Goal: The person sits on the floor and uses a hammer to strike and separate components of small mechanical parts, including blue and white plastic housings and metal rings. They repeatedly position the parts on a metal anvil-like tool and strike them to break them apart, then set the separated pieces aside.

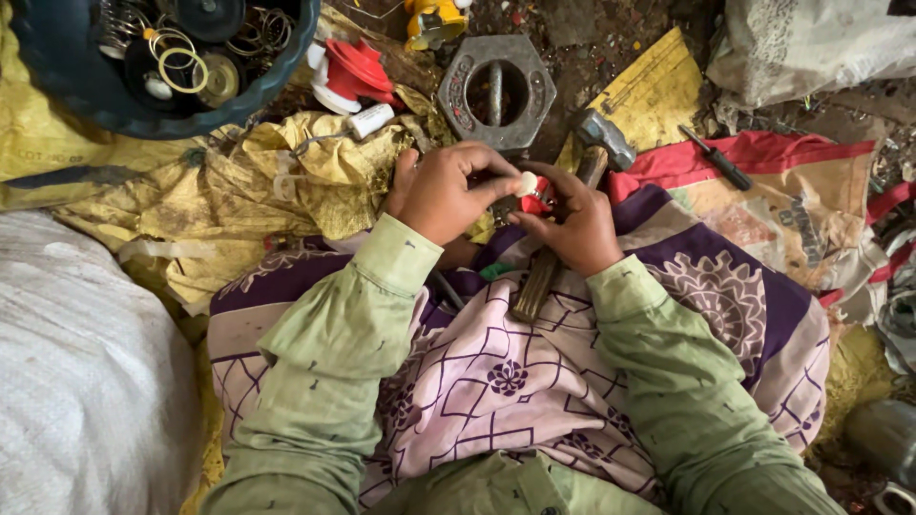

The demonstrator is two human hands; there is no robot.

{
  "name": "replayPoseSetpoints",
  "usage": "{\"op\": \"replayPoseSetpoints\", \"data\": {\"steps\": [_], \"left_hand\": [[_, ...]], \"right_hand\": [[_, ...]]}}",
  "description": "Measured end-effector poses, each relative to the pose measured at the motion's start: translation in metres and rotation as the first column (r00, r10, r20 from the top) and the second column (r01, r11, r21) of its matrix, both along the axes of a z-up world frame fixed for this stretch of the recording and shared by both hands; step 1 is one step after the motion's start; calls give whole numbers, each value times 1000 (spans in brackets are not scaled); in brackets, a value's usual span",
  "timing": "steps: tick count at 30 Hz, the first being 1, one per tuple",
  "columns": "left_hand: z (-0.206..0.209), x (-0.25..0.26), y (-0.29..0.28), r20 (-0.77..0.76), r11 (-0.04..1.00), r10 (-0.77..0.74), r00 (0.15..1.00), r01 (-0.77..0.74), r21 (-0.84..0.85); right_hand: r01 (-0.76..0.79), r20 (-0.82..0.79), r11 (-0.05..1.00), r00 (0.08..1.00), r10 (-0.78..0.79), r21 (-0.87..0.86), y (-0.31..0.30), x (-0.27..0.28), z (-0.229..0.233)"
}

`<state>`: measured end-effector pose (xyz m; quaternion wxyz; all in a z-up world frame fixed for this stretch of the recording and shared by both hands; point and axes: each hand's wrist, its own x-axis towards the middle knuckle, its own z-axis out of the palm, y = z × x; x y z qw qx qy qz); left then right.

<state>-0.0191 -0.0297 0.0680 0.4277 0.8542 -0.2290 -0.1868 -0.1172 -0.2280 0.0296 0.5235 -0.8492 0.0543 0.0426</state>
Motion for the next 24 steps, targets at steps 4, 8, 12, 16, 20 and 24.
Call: {"op": "replayPoseSetpoints", "data": {"steps": [4,8,12,16,20,24], "left_hand": [[-5,2,-6,-78,990,-104,992,111,92],[-23,-5,-1,303,979,-195,933,167,116],[-47,-5,-7,350,973,-198,916,228,-47],[-70,-13,-17,-5,981,-96,995,94,-171],[-79,-24,-30,-706,915,4,708,-288,-283],[-68,-20,-31,-811,886,59,583,-405,-227]], "right_hand": [[14,92,1000,996,-14,1,2,-2,1],[57,69,991,996,-49,-122,4,-2,1],[48,154,992,988,-30,-115,3,-1,2],[97,226,981,972,-57,-170,5,-3,1],[138,253,971,964,-86,-197,9,-8,-3],[160,260,957,961,-96,-240,7,-6,-9]]}}
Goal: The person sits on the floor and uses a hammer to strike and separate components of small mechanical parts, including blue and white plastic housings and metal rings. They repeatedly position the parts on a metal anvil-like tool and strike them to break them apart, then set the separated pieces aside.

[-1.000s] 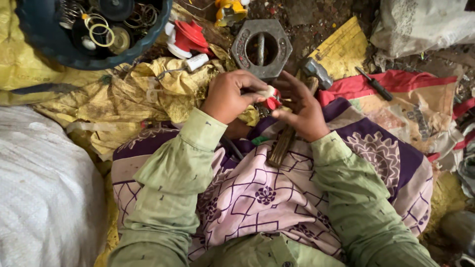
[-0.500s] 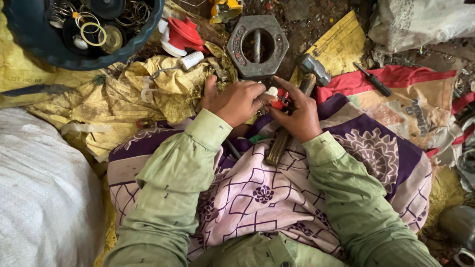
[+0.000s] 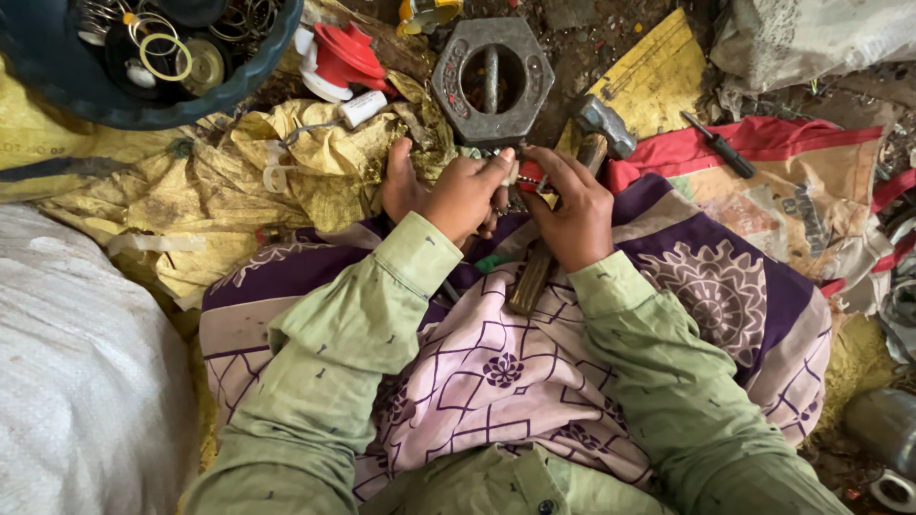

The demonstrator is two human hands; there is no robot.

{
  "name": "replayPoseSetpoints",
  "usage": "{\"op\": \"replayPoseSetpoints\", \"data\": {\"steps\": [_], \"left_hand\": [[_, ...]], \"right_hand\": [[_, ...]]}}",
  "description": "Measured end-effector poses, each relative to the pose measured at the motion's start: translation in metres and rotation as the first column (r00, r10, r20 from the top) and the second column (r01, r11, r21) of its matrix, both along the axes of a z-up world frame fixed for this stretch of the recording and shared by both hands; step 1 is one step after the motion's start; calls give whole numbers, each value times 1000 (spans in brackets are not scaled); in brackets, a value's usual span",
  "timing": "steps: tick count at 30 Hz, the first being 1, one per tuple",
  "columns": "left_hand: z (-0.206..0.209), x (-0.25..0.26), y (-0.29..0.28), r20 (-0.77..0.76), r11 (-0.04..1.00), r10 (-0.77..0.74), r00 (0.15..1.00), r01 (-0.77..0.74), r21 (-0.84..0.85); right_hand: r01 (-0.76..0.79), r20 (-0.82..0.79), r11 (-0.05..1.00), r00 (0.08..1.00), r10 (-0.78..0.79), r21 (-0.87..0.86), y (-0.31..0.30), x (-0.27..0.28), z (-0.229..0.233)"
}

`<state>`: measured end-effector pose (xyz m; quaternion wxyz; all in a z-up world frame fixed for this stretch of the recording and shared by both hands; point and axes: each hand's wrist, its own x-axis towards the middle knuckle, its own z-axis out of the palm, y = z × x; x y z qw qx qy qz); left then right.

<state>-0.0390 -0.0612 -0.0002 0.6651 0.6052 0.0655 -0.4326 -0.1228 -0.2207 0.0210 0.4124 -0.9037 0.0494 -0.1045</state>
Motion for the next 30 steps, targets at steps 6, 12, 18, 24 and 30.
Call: {"op": "replayPoseSetpoints", "data": {"steps": [6,12,18,24,30], "left_hand": [[16,29,49,154,966,256,954,-258,-6],[1,27,40,211,989,70,975,-96,114],[10,29,35,126,997,72,989,-69,-32],[7,34,38,133,986,31,991,-8,-167],[36,47,60,279,921,334,900,-248,-301]], "right_hand": [[118,-85,993,990,-116,25,-22,11,-5],[47,-176,953,984,7,299,-12,4,-22],[39,-146,853,988,44,521,-20,9,-29],[70,-176,853,984,26,518,-19,6,-32],[86,-190,868,982,9,489,-22,6,-31]]}}
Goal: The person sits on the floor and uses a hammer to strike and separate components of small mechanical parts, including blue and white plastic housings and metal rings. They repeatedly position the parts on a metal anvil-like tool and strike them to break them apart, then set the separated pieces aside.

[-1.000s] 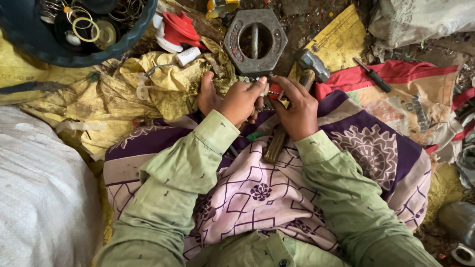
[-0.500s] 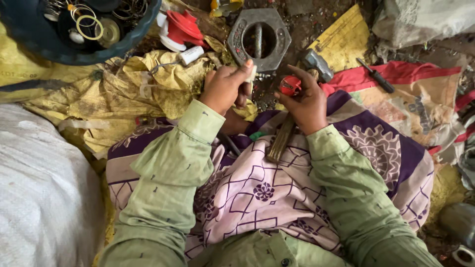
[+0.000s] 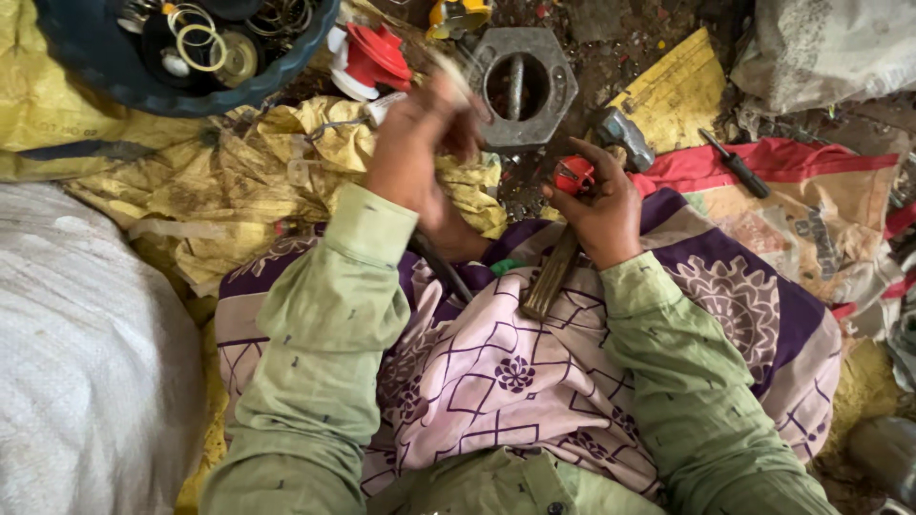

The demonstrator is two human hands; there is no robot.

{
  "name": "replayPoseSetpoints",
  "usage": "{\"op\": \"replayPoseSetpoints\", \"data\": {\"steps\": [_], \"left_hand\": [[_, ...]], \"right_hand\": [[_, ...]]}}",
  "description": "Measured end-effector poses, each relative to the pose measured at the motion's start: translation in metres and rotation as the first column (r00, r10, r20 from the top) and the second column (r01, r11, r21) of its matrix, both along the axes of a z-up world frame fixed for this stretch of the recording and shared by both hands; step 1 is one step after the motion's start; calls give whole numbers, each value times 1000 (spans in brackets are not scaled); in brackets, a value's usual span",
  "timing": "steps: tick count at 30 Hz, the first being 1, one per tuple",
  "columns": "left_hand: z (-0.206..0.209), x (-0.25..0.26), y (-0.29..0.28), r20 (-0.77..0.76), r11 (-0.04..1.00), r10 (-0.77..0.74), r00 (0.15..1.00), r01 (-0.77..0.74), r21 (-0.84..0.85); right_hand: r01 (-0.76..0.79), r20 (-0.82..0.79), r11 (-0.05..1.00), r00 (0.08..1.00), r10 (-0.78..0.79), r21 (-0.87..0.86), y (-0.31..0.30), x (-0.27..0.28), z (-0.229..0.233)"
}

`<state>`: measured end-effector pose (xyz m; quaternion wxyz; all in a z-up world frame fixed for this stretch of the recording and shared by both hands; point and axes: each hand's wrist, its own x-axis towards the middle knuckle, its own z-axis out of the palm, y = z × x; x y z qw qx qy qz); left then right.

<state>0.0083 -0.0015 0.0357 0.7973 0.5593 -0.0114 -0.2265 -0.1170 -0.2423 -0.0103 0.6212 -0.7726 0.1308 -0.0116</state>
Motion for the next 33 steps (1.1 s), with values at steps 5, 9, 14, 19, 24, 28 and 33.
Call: {"op": "replayPoseSetpoints", "data": {"steps": [5,9,14,19,24,28,33], "left_hand": [[26,26,39,-107,943,191,976,-212,-255],[-1,7,-3,-17,979,64,998,-60,195],[-25,-31,-39,338,824,-372,865,140,548],[-20,-35,-41,597,860,-382,706,36,508],[-13,-29,-39,435,767,-459,775,98,634],[-13,-22,-30,183,722,-442,878,226,654],[-34,-17,-26,227,795,-392,892,204,572]], "right_hand": [[-9,1,999,1000,9,44,3,0,-2],[-14,58,996,998,9,91,1,0,-4],[-69,43,953,997,59,295,0,0,8],[-112,16,873,993,119,475,4,1,18],[-150,37,811,987,156,566,3,-1,22],[-156,33,798,985,169,582,3,-4,26],[-146,23,785,986,166,602,2,-3,28]]}}
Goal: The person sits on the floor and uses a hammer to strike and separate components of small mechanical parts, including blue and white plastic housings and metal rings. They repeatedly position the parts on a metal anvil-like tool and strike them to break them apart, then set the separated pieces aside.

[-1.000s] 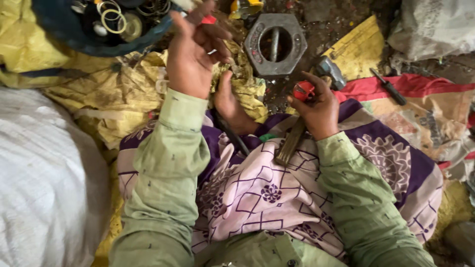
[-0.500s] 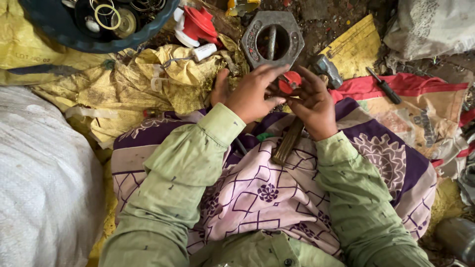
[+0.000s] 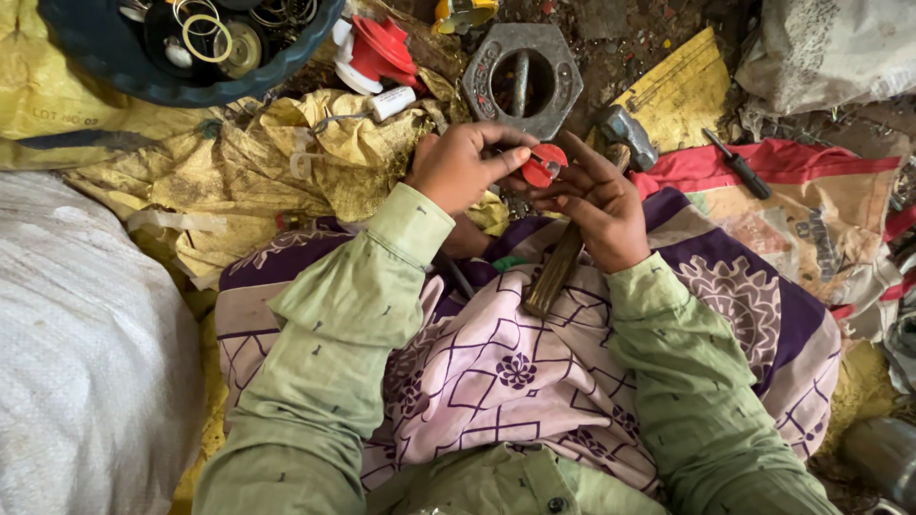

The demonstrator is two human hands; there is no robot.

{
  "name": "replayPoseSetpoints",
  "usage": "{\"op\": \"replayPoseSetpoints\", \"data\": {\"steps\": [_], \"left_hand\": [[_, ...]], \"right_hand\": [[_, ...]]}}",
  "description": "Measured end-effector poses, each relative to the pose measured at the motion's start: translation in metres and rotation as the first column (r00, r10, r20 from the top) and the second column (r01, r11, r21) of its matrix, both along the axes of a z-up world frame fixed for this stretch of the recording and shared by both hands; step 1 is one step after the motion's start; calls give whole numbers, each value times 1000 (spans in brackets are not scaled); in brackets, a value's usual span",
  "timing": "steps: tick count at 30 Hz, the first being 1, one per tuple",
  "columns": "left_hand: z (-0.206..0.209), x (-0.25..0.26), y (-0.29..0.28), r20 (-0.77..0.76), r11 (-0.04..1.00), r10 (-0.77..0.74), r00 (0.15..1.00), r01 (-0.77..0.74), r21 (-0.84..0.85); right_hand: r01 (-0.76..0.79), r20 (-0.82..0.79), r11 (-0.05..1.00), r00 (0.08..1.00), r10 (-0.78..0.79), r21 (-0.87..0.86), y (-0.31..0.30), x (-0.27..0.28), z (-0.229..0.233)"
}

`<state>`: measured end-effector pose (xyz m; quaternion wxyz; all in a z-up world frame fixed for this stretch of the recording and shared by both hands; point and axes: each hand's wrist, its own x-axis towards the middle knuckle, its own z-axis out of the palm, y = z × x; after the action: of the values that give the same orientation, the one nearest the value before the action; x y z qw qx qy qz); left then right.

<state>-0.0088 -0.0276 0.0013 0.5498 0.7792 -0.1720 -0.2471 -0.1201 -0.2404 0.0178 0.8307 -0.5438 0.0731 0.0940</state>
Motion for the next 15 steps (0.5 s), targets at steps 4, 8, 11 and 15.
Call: {"op": "replayPoseSetpoints", "data": {"steps": [4,8,11,15], "left_hand": [[-22,7,-4,-591,774,-174,788,-262,-577],[-27,20,18,-665,675,-261,700,-360,-644],[-26,26,27,-701,626,-225,677,-451,-636],[12,54,72,-636,472,-112,764,-522,-710]], "right_hand": [[-8,11,1000,1000,8,18,-3,-1,-1],[14,-40,1000,999,-14,4,0,6,-7],[19,-75,1000,997,-20,-17,-5,1,-4],[-14,-84,997,996,8,-75,4,6,11]]}}
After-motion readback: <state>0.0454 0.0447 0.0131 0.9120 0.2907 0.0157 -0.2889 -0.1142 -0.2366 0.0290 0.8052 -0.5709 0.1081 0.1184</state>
